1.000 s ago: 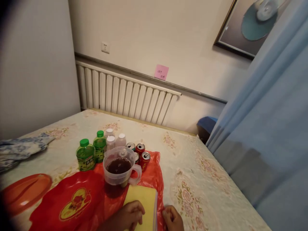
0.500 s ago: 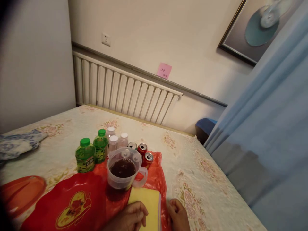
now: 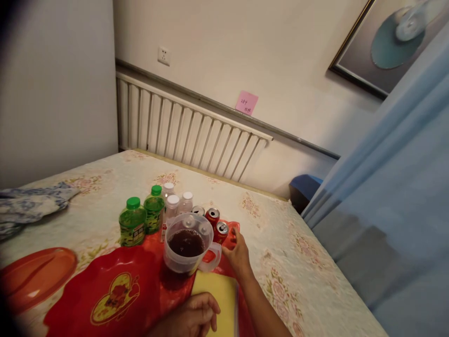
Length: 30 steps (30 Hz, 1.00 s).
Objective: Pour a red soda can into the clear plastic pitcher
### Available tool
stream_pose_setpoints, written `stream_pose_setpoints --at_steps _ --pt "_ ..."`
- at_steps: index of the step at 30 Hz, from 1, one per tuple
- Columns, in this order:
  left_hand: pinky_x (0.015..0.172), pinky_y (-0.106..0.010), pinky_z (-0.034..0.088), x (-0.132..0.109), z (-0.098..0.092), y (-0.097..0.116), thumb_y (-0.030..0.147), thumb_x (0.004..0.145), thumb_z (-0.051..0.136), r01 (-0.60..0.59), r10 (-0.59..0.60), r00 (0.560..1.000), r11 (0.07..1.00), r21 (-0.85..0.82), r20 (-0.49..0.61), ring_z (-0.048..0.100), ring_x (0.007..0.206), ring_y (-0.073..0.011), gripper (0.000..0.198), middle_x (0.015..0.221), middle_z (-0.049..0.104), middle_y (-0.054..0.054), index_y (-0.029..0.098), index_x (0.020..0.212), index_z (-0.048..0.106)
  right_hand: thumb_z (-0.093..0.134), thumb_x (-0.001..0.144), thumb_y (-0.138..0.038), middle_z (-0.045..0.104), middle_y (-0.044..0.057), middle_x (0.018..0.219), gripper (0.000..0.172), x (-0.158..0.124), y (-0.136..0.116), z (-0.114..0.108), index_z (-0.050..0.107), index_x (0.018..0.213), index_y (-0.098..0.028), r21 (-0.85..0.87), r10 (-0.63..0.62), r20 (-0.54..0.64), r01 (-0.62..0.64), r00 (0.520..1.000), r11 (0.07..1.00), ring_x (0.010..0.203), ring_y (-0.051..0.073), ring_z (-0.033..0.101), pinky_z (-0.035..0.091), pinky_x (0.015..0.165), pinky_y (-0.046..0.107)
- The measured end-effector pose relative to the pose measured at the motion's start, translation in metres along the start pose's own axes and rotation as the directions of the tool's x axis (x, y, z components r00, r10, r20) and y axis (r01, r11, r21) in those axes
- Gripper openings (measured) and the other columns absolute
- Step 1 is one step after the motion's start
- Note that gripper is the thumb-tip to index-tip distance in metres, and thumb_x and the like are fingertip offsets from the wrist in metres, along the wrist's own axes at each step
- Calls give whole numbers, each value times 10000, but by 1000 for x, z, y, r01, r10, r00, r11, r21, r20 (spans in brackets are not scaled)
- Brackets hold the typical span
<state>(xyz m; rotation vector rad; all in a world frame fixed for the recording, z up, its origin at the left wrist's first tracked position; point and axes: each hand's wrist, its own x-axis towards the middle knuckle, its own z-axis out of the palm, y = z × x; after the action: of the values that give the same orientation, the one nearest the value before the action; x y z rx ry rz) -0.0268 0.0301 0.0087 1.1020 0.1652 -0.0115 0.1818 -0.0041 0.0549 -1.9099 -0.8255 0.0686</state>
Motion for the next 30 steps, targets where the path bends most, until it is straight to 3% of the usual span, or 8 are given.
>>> stream_pose_setpoints --at_steps 6,17,24,30 --pt "538 -251 276 -3 -1 2 291 671 563 -4 5 1000 999 -39 10 429 527 -72 315 769 607 -4 141 948 578 757 546 -351 669 138 1179 749 25 -3 17 579 1246 -153 -71 -37 34 40 999 997 954 292 663 546 794 387" --pt "559 -239 294 2 -7 -11 332 740 589 -6 9 999 998 -59 45 432 552 -72 290 800 603 6 168 978 569 697 618 -355 729 87 987 440 24 -18 21 654 1016 -170 -50 -91 84 96 992 994 906 280 672 526 850 396" --pt "588 -264 386 0 -4 -7 408 762 642 -9 16 999 986 -169 38 526 551 -89 346 780 606 -2 166 994 556 714 562 -320 712 103 1111 578 6 -12 -13 632 1114 -172 -30 -44 -10 43 999 999 1040 306 656 507 941 462" --pt "700 -356 493 6 -4 -17 495 745 711 -52 69 997 937 -345 40 662 712 -167 563 1074 614 -92 191 1172 508 772 599 -268 695 106 1172 625 -36 -22 -57 614 1197 -182 71 9 90 -15 996 997 1070 304 657 520 960 461"
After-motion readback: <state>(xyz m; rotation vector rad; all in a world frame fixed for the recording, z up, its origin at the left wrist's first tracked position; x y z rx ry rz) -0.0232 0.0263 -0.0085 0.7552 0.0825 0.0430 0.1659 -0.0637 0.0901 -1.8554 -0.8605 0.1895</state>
